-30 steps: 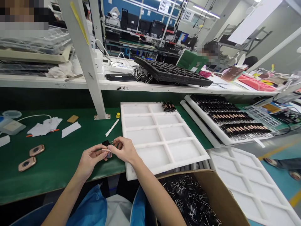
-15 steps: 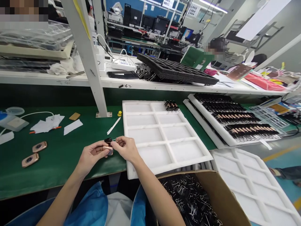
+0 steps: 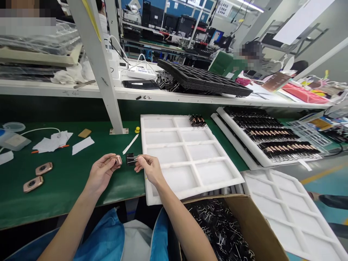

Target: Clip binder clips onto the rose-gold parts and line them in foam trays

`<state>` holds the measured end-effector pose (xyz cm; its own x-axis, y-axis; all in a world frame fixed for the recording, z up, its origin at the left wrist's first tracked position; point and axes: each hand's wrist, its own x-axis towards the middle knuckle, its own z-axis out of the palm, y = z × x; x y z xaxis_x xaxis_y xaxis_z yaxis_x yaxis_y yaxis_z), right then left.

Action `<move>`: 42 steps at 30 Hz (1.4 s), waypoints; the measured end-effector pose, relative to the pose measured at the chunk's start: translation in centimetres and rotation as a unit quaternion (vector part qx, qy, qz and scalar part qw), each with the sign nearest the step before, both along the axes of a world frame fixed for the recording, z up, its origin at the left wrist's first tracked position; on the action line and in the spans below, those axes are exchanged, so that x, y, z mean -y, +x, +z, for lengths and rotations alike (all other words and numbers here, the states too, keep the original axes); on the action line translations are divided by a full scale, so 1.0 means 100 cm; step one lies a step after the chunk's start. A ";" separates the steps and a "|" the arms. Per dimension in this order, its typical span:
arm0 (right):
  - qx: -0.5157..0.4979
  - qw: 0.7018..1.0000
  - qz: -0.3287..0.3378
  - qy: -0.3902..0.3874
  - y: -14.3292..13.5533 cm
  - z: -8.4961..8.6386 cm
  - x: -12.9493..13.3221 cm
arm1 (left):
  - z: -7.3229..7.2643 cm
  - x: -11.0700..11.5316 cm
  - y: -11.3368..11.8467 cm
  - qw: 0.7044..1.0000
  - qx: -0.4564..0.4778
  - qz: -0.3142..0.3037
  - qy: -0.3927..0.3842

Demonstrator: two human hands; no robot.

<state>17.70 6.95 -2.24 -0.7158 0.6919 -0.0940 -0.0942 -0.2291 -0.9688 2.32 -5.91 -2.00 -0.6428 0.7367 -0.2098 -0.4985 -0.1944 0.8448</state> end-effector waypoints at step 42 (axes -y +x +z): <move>0.465 0.746 -0.458 0.132 0.283 -0.134 0.069 | -0.009 0.014 -0.018 0.999 0.012 0.022 -0.045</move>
